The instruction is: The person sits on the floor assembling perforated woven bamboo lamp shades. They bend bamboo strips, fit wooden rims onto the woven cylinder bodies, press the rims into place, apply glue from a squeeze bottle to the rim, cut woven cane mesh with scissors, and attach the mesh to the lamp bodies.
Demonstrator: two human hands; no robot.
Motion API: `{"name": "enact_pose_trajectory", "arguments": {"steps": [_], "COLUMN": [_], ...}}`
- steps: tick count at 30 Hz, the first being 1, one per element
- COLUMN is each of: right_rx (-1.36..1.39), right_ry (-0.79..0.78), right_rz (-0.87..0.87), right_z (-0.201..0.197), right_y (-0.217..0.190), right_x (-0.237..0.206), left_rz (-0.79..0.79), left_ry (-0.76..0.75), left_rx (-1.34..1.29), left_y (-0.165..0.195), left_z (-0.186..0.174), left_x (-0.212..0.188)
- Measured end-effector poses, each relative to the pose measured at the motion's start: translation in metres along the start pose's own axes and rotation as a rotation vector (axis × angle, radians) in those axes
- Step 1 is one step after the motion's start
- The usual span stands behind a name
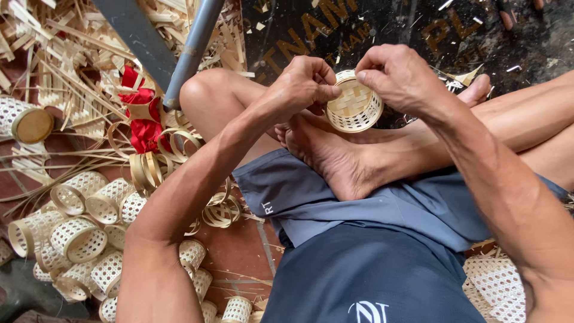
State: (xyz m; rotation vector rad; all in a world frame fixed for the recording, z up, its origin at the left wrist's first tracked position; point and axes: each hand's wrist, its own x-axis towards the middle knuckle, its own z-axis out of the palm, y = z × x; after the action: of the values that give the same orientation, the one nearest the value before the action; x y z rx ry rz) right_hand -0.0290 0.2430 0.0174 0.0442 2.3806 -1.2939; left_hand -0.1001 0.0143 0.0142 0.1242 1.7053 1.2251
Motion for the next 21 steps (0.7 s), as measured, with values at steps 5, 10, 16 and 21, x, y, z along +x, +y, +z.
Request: {"name": "enact_pose_trajectory", "arguments": {"steps": [5,10,16,21], "right_rx": [0.131,-0.281,-0.381,-0.464], "right_ry": [-0.09,-0.332,-0.354,-0.057], "right_rz": [0.119,0.14,0.128,-0.327], "right_z": [-0.013,-0.059,-0.064,-0.047], "right_y": [-0.016,-0.022,-0.021,-0.029], "right_x": [0.001,0.034,0.035,0.014], "left_rz": [0.06,0.033,0.021,0.002], "left_ry": [-0.045,-0.089,-0.142,-0.137], "left_rx": [0.0,-0.099,-0.229,-0.237], "left_y": [0.001,-0.002,-0.01,-0.013], "left_z": [0.001,-0.002,-0.003,-0.004], "left_x": [0.006,0.011,0.013,0.014]}}
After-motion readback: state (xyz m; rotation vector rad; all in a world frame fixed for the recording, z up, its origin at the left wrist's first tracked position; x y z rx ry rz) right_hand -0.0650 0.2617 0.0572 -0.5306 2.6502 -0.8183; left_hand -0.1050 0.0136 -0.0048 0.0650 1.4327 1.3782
